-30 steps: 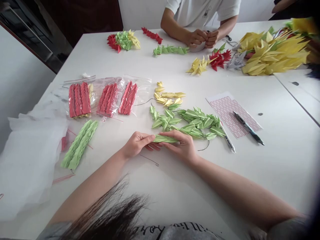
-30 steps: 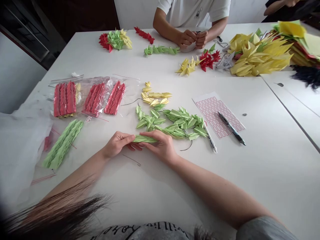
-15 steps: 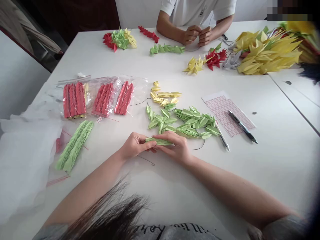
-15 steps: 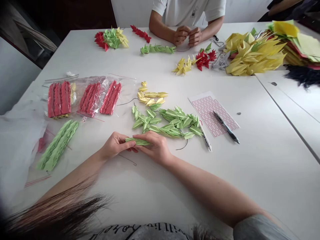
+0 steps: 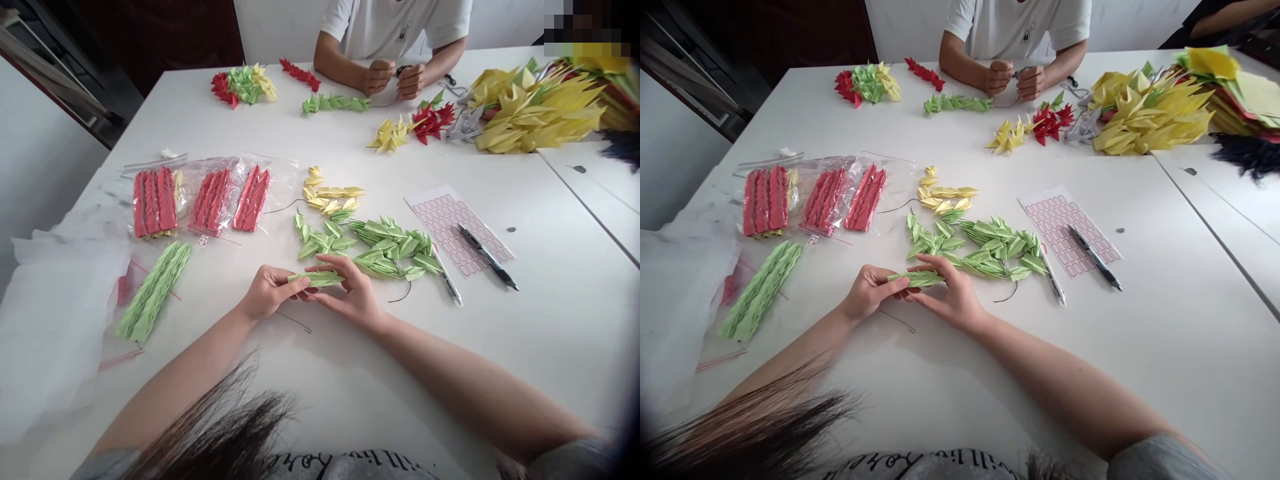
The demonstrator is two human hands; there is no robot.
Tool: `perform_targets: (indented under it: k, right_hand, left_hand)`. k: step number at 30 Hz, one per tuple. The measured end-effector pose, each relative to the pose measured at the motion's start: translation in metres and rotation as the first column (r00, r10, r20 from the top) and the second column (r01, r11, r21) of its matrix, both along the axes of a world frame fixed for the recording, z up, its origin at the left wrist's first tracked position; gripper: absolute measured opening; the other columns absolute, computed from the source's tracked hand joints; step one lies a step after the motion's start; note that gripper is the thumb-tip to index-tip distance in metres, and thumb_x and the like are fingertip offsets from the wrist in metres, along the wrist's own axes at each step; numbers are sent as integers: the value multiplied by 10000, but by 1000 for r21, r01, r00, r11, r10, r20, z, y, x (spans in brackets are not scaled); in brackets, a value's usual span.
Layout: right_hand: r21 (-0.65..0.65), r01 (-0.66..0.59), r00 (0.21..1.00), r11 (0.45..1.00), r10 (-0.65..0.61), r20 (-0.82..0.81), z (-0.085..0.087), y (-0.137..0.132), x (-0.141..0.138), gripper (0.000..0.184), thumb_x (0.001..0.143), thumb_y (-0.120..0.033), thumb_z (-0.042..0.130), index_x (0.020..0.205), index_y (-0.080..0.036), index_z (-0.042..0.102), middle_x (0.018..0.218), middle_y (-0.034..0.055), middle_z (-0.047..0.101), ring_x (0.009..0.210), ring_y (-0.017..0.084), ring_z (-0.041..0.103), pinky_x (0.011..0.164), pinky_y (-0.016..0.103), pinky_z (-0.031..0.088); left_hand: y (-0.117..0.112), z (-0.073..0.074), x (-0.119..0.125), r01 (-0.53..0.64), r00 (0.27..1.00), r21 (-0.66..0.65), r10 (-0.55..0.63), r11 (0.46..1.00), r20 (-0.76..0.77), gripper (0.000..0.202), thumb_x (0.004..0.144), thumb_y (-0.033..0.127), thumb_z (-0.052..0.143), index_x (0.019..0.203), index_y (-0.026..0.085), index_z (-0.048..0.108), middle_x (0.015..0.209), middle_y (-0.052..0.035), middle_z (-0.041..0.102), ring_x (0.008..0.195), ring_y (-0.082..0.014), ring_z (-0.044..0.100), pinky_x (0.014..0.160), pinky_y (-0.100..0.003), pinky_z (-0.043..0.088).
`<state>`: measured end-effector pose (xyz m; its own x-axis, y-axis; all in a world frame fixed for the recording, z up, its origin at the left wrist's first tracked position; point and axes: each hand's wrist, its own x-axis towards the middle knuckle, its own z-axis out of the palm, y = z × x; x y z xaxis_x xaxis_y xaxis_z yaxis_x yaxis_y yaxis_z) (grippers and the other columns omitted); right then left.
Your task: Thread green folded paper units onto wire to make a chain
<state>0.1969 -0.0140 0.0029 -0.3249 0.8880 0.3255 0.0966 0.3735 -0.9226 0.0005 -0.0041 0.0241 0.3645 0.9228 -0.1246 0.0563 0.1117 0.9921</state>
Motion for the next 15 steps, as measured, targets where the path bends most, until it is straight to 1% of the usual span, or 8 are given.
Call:
perform_targets:
  k: [1,2,4,6,9,15]
  right_hand:
    - [-6,8,999,1000,-8,-34,0,0,0,567,835,-408,770,1317,-239,523,1127,105,705,1028,230,694,778,319,609]
    - [-6,21,998,1000,-21,-55,-1,1,0,533,838,-408,767,1287,-237,536,1113,102,702,1027,226,692,767,311,611]
    - [-10,48,997,999,-48,-55,-2,1,0,389,862,-407,740,1172,-218,602,1044,93,710,938,212,708,746,308,610]
    - [-18,69,997,997,-69,-25,-2,2,1,302,873,-417,724,1066,-198,649,950,83,728,827,205,718,726,321,605]
    - [-31,89,996,996,-89,3,-2,2,2,291,860,-423,739,1014,-184,680,873,74,743,760,213,722,703,336,596]
    - [21,76,997,997,-76,27,-2,3,3,226,834,-345,774,975,-181,709,860,62,753,750,202,713,676,316,585]
  left_hand:
    - [0,0,0,-15,1000,-6,15,1000,1,336,805,424,717,655,129,774,666,-88,760,580,-155,683,558,-232,529]
    - [0,-1,-1,-25,1000,-17,25,1000,0,327,808,422,713,682,127,781,680,-91,764,582,-157,690,553,-231,529]
    - [1,0,-2,-30,1000,-40,30,999,-1,321,803,421,717,709,123,787,693,-96,767,581,-166,702,548,-236,537]
    - [2,1,-2,-16,1000,-64,16,998,7,329,787,432,727,715,117,788,697,-103,767,581,-180,710,551,-251,555]
    - [4,3,-4,24,1000,-99,-22,995,19,348,765,448,740,724,106,789,710,-116,769,579,-193,715,556,-272,579]
    - [8,4,-9,110,994,-146,-108,983,26,321,771,414,740,747,98,785,726,-121,769,600,-188,721,568,-259,583]
